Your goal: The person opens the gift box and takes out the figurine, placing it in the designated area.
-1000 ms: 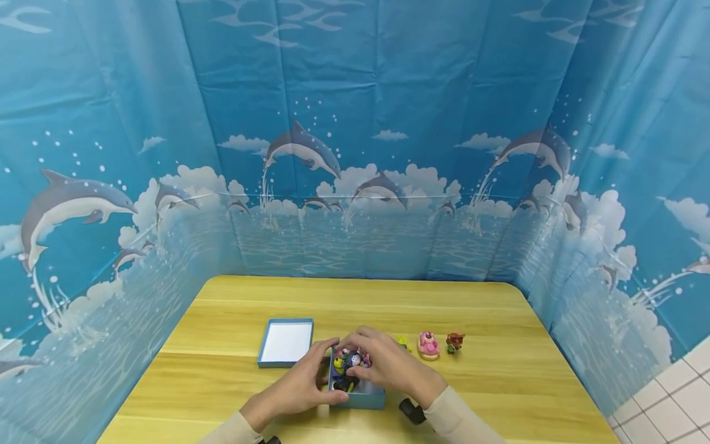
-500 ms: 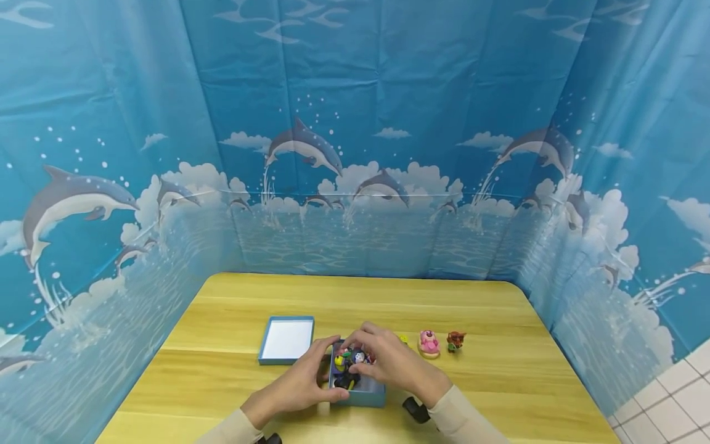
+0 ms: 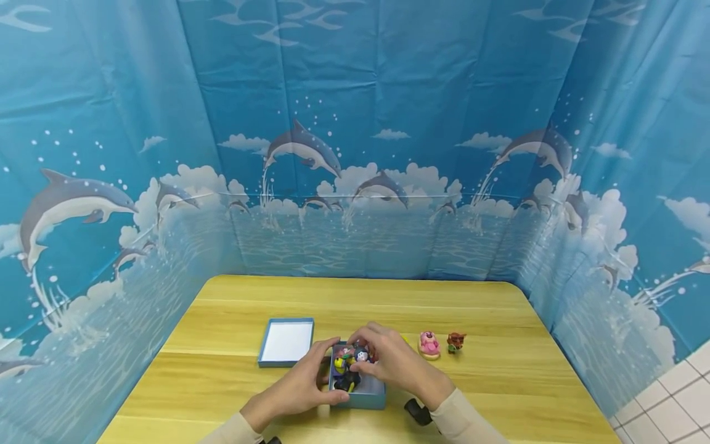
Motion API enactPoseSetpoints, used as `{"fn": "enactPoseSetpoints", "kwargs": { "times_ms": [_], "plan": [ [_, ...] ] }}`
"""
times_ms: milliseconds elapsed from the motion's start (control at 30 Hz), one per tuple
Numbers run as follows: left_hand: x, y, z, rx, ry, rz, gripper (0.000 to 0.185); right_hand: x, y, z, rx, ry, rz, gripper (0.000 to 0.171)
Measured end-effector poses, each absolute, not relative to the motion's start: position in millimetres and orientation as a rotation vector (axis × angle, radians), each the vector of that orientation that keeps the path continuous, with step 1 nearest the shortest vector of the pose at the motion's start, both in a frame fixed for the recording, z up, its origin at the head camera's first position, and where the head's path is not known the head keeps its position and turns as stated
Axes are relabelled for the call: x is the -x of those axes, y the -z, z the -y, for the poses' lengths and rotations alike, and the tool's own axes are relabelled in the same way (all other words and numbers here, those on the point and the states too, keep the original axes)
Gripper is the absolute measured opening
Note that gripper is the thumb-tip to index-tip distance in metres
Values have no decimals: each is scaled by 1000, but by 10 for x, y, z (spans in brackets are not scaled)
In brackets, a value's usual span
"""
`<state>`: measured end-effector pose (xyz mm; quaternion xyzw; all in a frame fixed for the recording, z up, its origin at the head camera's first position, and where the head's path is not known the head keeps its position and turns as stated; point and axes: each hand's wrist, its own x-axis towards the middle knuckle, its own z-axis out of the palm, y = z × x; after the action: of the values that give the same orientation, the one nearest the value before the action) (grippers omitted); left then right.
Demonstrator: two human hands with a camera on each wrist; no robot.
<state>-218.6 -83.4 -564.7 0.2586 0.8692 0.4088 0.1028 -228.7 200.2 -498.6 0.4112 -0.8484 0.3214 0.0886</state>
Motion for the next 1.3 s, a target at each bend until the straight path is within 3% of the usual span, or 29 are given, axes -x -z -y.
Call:
{"fn": "enactPoseSetpoints", "kwargs": {
  "times_ms": [1300],
  "plan": [
    [2152,5632,816,-730,-1198,-2576,118,2255,4945,-2240,-1044,-939,2537,39]
  ]
}}
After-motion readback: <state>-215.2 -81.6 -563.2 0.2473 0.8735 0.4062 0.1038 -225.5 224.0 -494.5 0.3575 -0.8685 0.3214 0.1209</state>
